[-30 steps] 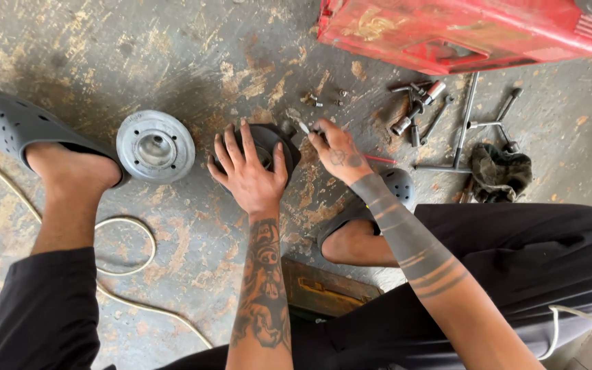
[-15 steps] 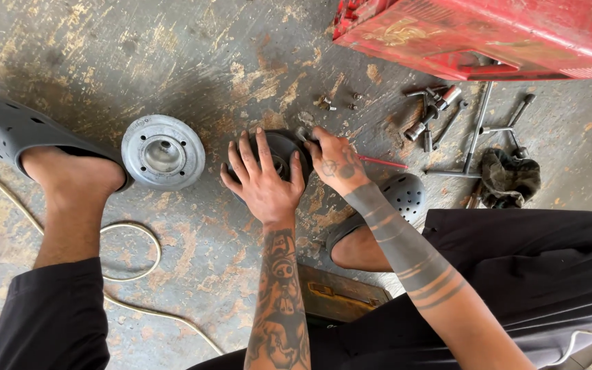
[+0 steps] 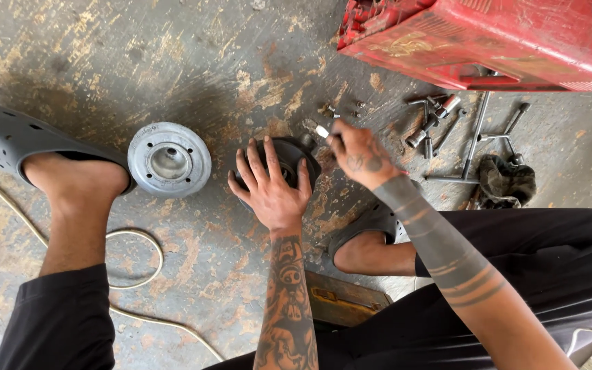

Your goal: Cleaning a cylinder barrel and installing it onto a motorcycle engine block

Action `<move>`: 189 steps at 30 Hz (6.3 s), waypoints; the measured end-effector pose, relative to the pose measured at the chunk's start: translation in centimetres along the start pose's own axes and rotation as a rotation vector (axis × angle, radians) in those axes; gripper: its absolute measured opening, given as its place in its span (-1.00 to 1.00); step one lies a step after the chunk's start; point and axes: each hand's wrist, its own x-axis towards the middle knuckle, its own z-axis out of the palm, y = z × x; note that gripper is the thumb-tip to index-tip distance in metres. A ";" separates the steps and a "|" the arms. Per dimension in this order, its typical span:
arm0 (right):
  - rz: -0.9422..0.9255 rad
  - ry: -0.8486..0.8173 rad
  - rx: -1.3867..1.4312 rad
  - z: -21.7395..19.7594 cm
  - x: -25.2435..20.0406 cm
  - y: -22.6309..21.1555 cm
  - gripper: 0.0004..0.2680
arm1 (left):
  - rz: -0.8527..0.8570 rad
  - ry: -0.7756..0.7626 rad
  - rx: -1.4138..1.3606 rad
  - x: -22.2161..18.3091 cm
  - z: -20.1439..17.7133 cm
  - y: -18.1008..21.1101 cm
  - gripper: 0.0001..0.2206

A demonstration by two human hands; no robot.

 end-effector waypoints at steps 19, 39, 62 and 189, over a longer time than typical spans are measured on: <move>-0.167 0.220 -0.002 2.6 -0.2 1.6 -0.93 | 0.004 0.012 -0.002 0.4 -0.2 0.2 -0.36; 0.056 0.098 0.279 3.9 -6.0 8.1 -0.84 | 0.122 0.004 0.084 1.6 0.0 -1.0 -0.36; -0.076 0.208 0.475 1.2 -9.0 8.5 -0.87 | 0.458 0.237 0.256 -13.4 5.1 -3.5 -0.47; -0.002 0.183 0.373 0.9 -9.5 13.1 -0.85 | 0.121 -0.454 -0.251 3.7 -2.2 -4.6 -0.22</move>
